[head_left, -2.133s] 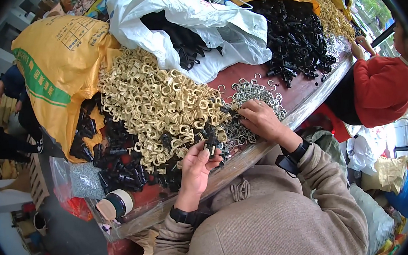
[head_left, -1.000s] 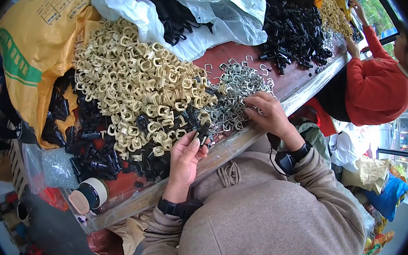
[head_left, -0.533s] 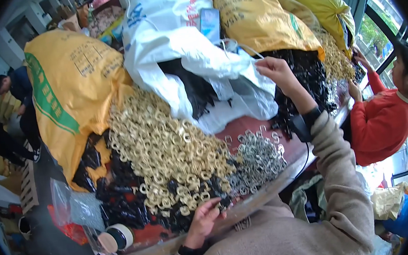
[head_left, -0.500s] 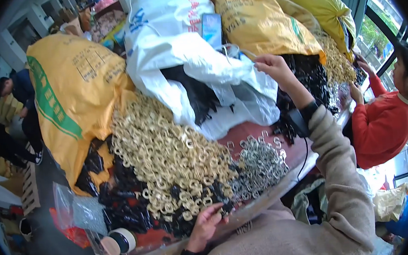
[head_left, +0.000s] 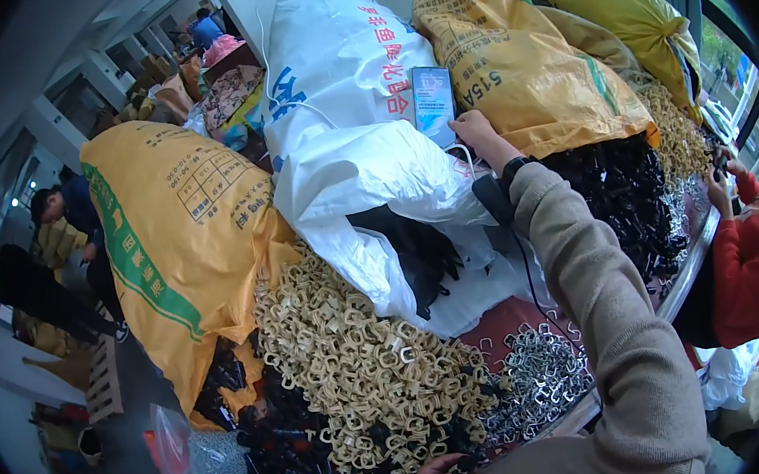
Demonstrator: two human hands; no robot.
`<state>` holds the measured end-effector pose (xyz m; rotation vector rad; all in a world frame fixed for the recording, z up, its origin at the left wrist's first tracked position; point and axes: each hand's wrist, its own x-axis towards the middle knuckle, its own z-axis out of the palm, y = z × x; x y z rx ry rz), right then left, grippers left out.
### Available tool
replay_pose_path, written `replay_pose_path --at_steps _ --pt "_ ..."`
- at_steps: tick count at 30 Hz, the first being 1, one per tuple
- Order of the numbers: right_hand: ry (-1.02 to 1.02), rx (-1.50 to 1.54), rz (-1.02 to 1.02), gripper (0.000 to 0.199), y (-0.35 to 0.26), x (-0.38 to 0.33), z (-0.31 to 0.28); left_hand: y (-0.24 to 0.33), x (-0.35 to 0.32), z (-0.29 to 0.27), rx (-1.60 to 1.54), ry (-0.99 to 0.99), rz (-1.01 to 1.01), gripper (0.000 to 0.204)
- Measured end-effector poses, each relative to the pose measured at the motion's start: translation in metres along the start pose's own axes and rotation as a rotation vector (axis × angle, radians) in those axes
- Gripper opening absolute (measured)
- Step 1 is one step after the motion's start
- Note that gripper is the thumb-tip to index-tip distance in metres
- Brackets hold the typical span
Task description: The person assembles components by hand by fitting a tan plastic clip onto a black plastic part and then adding a metal hook. After completing the assembly, the person places the finished item into a green bag and repeats the process.
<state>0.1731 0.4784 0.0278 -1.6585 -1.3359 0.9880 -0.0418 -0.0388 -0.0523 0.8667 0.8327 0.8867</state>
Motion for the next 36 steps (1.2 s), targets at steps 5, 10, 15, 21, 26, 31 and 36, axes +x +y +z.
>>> replay_pose_path --at_steps 5,10,15,21,26,31,36 --pt "0.008 0.154 -0.051 0.02 0.016 0.011 -0.013 0.003 0.009 0.009 -0.007 0.054 -0.019 0.053" --pt "-0.078 0.376 0.088 0.022 0.003 -0.04 0.019 0.004 0.004 0.0 0.021 0.082 -0.043 0.055" --pt "0.102 0.833 0.159 0.021 0.024 -0.037 0.042 0.005 0.004 0.005 -0.075 0.074 -0.082 0.055" --pt "0.198 0.586 0.081 0.016 0.044 -0.004 0.05 0.015 0.008 0.012 -0.026 0.076 -0.089 0.056" --pt "0.185 0.922 0.285 0.011 0.006 -0.024 0.063 0.013 0.004 0.004 0.009 0.102 -0.108 0.059" --pt "0.015 0.962 0.353 0.011 0.008 -0.027 0.049 0.007 0.006 0.005 0.016 0.087 -0.026 0.049" --pt "-0.273 0.899 0.207 0.023 0.002 -0.051 0.035 -0.004 -0.004 0.006 -0.497 0.164 -0.202 0.043"
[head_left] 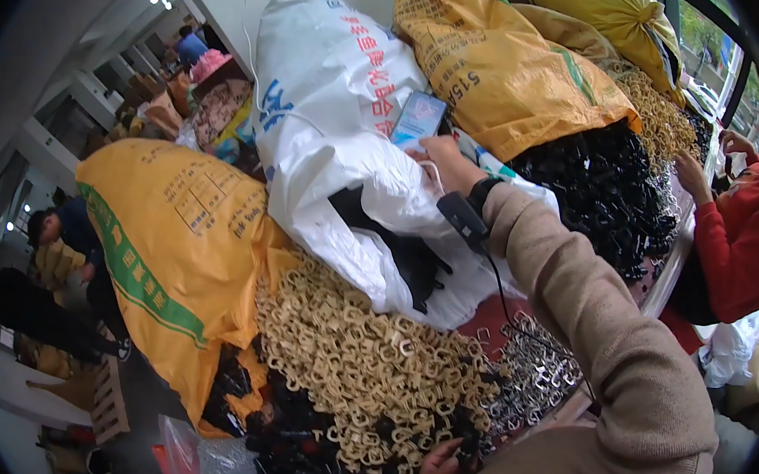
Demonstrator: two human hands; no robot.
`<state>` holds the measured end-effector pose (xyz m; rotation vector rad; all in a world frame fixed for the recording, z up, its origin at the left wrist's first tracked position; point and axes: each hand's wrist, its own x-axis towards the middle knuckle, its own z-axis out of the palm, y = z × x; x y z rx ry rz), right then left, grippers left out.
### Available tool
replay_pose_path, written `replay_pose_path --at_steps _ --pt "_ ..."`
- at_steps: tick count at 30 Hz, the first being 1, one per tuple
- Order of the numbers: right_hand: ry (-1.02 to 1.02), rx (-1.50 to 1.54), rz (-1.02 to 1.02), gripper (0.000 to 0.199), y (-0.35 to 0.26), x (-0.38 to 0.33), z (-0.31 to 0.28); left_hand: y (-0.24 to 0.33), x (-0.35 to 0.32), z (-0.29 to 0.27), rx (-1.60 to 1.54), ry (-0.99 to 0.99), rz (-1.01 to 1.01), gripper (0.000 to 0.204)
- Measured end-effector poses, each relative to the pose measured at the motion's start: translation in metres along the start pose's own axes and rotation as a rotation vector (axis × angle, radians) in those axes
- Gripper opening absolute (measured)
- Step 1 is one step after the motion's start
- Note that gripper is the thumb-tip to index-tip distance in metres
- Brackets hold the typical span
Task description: The person assembles components by hand by fitting a tan plastic clip onto a black plastic part and then adding a metal hook. After completing the assembly, the person places the finished item into a green bag and repeats the process.
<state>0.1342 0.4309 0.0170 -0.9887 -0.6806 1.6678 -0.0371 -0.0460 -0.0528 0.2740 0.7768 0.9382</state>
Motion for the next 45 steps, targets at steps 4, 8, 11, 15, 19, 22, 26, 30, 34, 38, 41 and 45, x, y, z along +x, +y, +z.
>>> replay_pose_path --at_steps 4,8,11,15,19,22,26,30,34,38,41,45 --pt "0.39 -0.059 -0.336 0.013 -0.024 -0.027 0.009 0.006 0.005 0.013 0.027 -0.062 0.044 0.041" --pt "0.105 -0.231 -0.529 0.017 -0.024 -0.106 0.006 0.015 0.001 0.028 0.086 0.013 0.064 0.036" --pt "-0.357 -0.687 -0.54 0.026 0.003 -0.169 0.001 0.015 0.002 0.033 0.093 0.038 0.095 0.033" --pt "-0.476 -1.317 -0.84 0.032 0.054 -0.192 0.005 0.006 0.011 0.026 0.131 -0.067 0.178 0.033" --pt "-0.194 -1.469 -0.767 0.029 0.099 -0.179 0.018 0.001 0.009 0.028 0.144 -0.044 0.246 0.033" --pt "-0.121 -1.461 -0.606 0.027 0.099 -0.177 0.022 -0.005 0.007 0.03 0.109 -0.04 0.268 0.032" --pt "-0.187 -1.404 -0.561 0.026 0.085 -0.174 -0.001 -0.005 0.007 0.026 0.082 -0.059 0.28 0.031" --pt "-0.233 -1.409 -0.665 0.03 0.088 -0.178 -0.008 -0.006 0.008 0.025 0.078 -0.05 0.277 0.03" --pt "-0.141 -1.308 -0.774 0.033 0.098 -0.177 0.007 -0.004 0.013 0.025 0.1 -0.052 0.276 0.03" --pt "-0.075 -1.342 -0.708 0.036 0.115 -0.169 0.005 -0.008 0.01 0.026 0.109 -0.035 0.286 0.03" --pt "-0.073 -1.298 -0.735 0.037 0.114 -0.179 -0.007 -0.008 0.008 0.025 0.11 -0.026 0.287 0.029" --pt "-0.171 -1.224 -0.488 0.038 0.073 -0.222 -0.023 -0.005 0.006 0.026 0.114 -0.034 0.284 0.028"
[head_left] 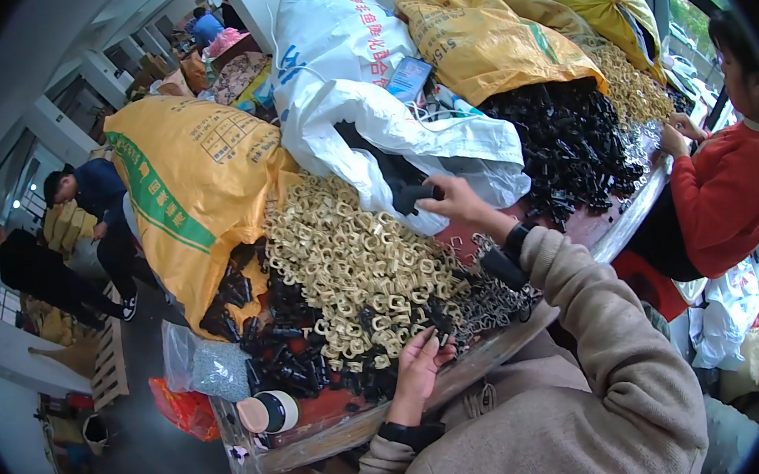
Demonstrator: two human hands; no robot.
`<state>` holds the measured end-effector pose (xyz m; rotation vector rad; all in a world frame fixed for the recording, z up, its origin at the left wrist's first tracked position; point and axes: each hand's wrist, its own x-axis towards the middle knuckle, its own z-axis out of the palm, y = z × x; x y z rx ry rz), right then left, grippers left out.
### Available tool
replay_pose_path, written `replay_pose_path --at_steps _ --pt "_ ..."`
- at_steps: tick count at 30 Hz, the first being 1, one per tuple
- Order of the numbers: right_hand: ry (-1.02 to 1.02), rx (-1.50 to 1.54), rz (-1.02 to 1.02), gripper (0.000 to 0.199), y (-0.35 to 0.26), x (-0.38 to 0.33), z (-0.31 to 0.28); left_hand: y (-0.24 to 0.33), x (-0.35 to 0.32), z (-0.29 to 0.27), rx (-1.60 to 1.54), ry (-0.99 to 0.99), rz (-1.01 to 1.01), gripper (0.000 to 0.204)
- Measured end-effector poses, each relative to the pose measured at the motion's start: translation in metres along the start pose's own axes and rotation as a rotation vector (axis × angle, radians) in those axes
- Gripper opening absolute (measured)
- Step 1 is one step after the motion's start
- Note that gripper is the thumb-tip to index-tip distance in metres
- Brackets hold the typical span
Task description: The person assembles components by hand by fitting a tan plastic clip onto a black plastic part and then adding a metal hook. After completing the assembly, the person places the finished item into a green bag and repeats the process.
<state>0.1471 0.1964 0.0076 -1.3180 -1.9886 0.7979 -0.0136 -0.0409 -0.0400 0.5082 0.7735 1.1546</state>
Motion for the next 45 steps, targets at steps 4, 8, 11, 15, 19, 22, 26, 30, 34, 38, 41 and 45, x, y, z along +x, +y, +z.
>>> replay_pose_path --at_steps 4,8,11,15,19,22,26,30,34,38,41,45 --pt "0.116 0.471 -0.067 0.034 0.009 -0.037 -0.03 0.0 0.002 0.004 -0.003 -0.014 0.013 0.027" --pt "0.189 1.129 0.055 0.026 -0.015 -0.088 -0.043 -0.001 0.001 0.001 -0.015 0.003 0.047 0.027" --pt "0.252 1.574 0.331 0.026 -0.022 -0.129 -0.04 -0.003 -0.001 0.0 -0.03 0.038 0.046 0.027" --pt "-0.181 1.257 0.205 0.031 -0.016 -0.178 -0.03 0.004 -0.014 0.016 -0.006 0.047 0.046 0.026" --pt "-0.293 0.763 0.184 0.034 -0.043 -0.215 -0.023 0.008 -0.033 0.031 0.063 0.01 0.017 0.026" --pt "-0.14 0.405 -0.336 0.036 -0.034 -0.229 -0.012 0.008 -0.047 0.039 0.128 -0.067 -0.014 0.027" --pt "-0.145 0.312 -0.428 0.038 -0.042 -0.24 -0.018 0.007 -0.063 0.04 0.199 -0.093 -0.081 0.028" --pt "-0.216 0.292 -0.417 0.04 -0.048 -0.249 -0.017 0.0 -0.069 0.044 0.302 -0.151 -0.074 0.029" --pt "-0.21 0.277 -0.399 0.04 -0.053 -0.255 -0.017 0.001 -0.068 0.044 0.364 -0.156 -0.088 0.029" --pt "-0.259 0.222 -0.337 0.042 -0.055 -0.258 -0.016 0.001 -0.064 0.04 0.377 -0.141 -0.132 0.029" --pt "-0.257 0.173 -0.335 0.044 -0.055 -0.258 -0.012 0.0 -0.059 0.04 0.346 -0.104 -0.169 0.029" --pt "-0.293 0.187 -0.294 0.044 -0.052 -0.257 -0.006 0.001 -0.056 0.039 0.344 -0.057 -0.208 0.029"
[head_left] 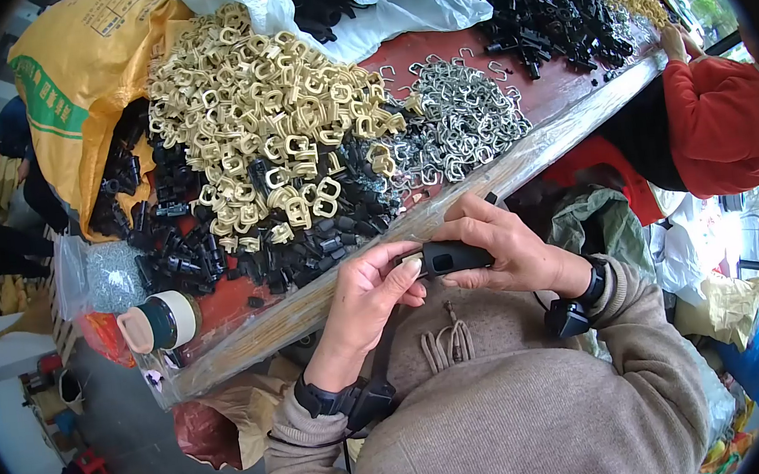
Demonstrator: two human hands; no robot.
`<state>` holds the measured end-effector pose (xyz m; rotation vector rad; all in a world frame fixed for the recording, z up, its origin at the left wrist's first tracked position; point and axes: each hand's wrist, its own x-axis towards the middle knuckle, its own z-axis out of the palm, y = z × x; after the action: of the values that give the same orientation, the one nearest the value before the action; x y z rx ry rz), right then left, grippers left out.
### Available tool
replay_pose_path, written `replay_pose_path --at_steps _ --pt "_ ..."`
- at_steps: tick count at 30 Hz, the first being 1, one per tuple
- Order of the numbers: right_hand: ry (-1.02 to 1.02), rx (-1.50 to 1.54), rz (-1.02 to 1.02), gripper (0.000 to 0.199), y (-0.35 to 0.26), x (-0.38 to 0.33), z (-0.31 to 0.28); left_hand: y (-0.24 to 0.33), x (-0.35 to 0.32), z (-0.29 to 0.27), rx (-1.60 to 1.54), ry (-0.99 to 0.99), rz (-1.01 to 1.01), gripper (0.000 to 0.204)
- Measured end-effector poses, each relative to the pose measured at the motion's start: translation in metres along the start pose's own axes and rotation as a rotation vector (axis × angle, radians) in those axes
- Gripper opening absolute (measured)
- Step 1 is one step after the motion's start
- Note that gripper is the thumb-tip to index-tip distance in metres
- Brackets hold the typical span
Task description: The person assembles components by hand by fitting a tan plastic clip onto a black plastic part and then adding a metal hook. After completing the assembly, the person places the finished item into a green bag and repeats the process.
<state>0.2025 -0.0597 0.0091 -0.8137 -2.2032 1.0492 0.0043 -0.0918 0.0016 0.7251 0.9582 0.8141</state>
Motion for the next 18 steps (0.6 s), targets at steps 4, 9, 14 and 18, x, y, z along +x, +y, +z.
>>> replay_pose_path --at_steps 4,9,14,18 --pt "0.001 0.014 -0.024 0.044 0.004 0.004 0.006 0.005 -0.001 0.0 0.06 0.051 -0.021 0.028" --pt "-0.086 0.129 0.025 0.044 0.004 0.012 0.005 0.009 -0.005 -0.002 0.106 0.079 -0.053 0.029" --pt "-0.177 0.111 -0.013 0.045 0.013 0.015 0.001 0.008 -0.005 -0.011 0.123 0.005 -0.065 0.028" --pt "-0.292 0.246 -0.075 0.046 0.022 0.017 -0.003 0.007 -0.003 -0.009 0.106 -0.059 -0.135 0.031"
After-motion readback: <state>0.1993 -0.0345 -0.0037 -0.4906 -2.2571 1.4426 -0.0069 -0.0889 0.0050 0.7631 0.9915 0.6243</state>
